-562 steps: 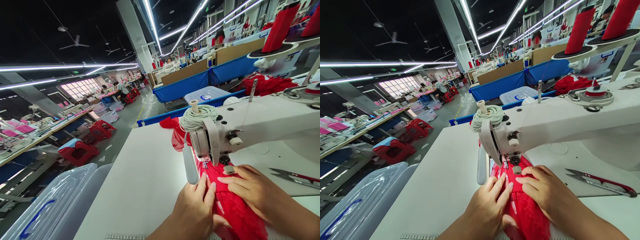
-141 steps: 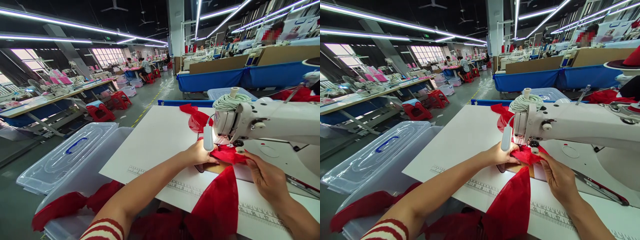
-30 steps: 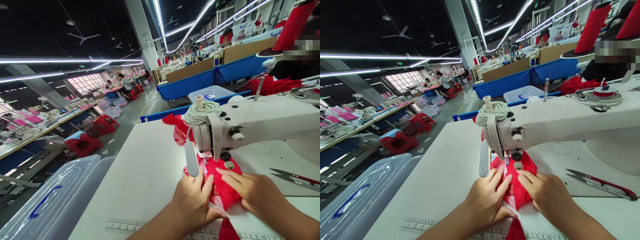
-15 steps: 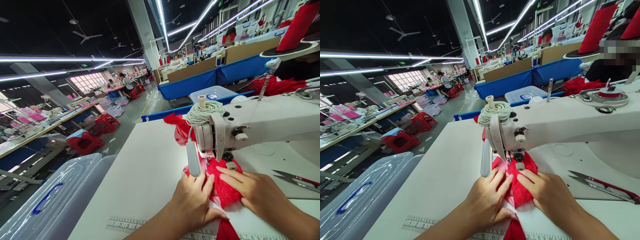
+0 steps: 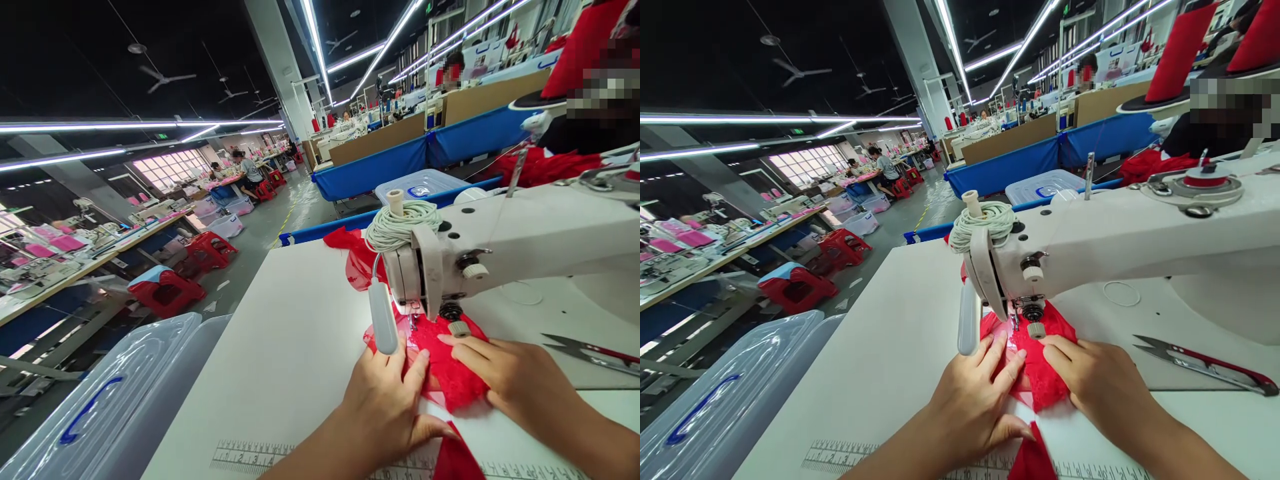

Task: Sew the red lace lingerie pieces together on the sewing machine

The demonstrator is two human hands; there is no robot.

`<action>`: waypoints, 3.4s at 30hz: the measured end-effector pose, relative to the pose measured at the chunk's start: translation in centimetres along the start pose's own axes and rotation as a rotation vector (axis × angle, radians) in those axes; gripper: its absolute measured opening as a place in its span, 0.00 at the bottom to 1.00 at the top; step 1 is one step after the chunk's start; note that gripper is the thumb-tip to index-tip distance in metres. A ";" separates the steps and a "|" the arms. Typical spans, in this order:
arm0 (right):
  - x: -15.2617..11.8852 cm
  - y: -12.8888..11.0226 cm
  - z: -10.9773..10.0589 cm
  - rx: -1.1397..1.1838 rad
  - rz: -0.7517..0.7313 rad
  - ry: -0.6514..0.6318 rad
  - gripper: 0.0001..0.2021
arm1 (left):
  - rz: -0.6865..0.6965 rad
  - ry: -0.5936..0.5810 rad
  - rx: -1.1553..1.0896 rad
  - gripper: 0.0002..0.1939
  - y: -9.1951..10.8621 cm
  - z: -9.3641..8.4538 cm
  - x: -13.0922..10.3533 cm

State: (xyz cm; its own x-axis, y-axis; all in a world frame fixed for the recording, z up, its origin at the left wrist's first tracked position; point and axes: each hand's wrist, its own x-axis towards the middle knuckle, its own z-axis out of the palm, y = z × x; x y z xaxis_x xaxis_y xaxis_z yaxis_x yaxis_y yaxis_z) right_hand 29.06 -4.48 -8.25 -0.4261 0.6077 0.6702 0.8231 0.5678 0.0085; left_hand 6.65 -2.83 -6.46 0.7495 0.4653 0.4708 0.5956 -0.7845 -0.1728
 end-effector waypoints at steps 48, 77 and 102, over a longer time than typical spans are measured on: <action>1.1 0.0 0.0 0.291 0.298 -0.246 0.18 | -0.358 0.020 -0.727 0.05 -1.1 1.9 1.9; 0.2 1.1 -1.1 -0.129 0.086 0.156 0.12 | -0.448 -0.073 -0.715 0.17 -1.7 1.6 2.5; 1.4 -1.3 -0.5 0.022 0.063 0.099 0.12 | -0.368 -0.182 -0.698 0.07 -2.3 1.2 3.5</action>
State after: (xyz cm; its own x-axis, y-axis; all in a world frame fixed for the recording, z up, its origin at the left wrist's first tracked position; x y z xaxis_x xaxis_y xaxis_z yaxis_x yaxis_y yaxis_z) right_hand 27.58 -4.68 -6.95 -0.3337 0.5851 0.7391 0.8382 0.5430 -0.0514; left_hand 8.29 1.11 -5.47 0.6117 0.7559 0.2333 0.5406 -0.6147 0.5743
